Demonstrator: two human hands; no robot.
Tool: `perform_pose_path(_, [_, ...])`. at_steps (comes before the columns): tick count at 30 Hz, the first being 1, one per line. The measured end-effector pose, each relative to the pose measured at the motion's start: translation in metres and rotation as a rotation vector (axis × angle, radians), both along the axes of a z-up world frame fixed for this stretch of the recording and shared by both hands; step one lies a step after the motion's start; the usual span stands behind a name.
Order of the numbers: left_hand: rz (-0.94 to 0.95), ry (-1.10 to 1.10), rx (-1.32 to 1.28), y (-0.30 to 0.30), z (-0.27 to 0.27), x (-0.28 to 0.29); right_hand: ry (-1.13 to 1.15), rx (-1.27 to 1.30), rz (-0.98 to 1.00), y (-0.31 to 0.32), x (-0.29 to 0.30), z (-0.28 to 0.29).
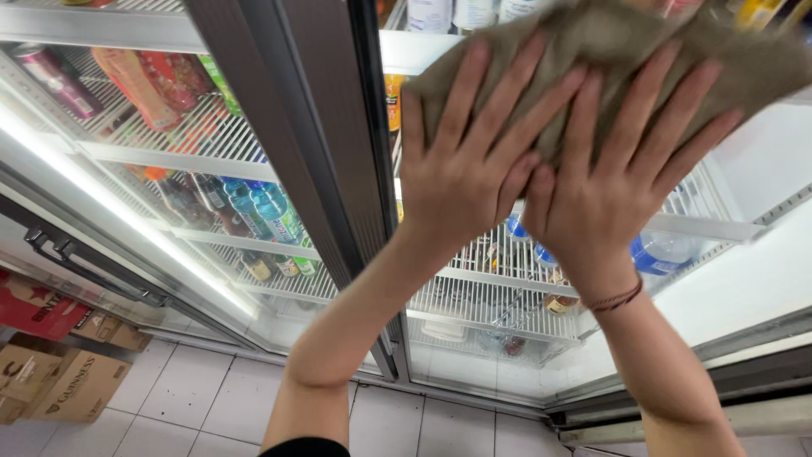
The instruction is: The person wipes the exterior glass and metal frames of commercial refrigerators using two cloths and a spray bottle, moving from top to bottom.
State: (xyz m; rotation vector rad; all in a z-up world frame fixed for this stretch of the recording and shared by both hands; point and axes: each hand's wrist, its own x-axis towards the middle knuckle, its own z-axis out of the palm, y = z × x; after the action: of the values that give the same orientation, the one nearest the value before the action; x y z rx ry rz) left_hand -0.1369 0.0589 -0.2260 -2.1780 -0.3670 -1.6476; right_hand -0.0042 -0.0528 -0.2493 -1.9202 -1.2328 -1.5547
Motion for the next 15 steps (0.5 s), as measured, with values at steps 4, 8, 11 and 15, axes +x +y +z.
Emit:
perform_pose_path(4, [-0.017,0.144,-0.182,0.004,-0.132,-0.019,0.042,-0.207,0.043,0.010,-0.014,-0.120])
perform_pose_path(8, [-0.012,0.217,-0.281,0.015,-0.212,-0.030,0.060,-0.240,0.120,0.024,-0.027,-0.180])
perform_pose_path(11, [0.017,0.190,-0.220,0.023,-0.191,-0.034,-0.011,-0.234,0.109,0.032,-0.034,-0.160])
perform_pose_path(15, [0.043,0.108,-0.082,0.044,-0.082,-0.045,-0.060,-0.181,0.145,0.053,-0.044,-0.067])
